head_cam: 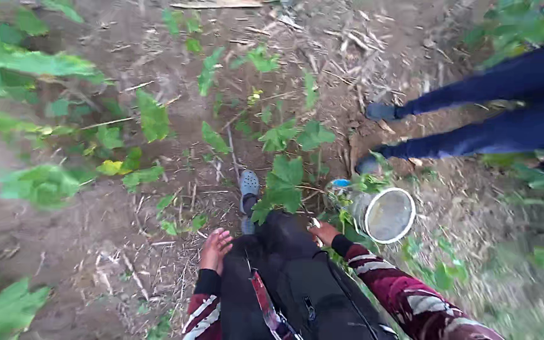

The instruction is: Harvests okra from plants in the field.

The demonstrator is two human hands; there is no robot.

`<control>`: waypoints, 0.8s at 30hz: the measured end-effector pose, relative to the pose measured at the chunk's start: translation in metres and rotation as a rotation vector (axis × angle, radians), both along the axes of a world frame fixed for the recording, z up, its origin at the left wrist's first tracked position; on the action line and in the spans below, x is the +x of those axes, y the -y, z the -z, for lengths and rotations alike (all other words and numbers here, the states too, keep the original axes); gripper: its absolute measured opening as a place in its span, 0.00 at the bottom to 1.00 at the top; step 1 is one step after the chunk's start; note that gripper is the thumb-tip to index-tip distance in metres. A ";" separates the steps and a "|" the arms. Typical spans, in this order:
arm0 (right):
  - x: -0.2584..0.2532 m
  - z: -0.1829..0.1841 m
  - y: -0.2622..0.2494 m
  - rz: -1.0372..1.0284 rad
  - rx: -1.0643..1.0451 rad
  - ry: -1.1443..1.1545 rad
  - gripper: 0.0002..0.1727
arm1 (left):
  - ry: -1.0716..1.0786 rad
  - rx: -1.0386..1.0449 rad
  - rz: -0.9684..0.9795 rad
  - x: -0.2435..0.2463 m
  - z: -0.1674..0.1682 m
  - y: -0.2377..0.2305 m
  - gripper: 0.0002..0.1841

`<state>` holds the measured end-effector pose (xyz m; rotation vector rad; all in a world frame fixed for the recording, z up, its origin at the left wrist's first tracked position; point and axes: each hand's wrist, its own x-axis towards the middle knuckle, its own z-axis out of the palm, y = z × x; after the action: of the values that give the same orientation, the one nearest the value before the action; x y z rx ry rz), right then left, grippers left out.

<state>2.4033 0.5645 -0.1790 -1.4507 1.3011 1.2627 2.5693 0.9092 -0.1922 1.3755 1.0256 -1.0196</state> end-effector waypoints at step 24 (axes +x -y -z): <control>-0.113 0.052 -0.101 1.165 -0.170 0.062 0.25 | -0.188 -0.245 1.212 -0.108 0.080 0.427 0.24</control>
<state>2.2908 0.6653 -0.2310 -0.5633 1.8052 0.3230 2.4608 0.4818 -0.2718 1.6961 0.0553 -2.0862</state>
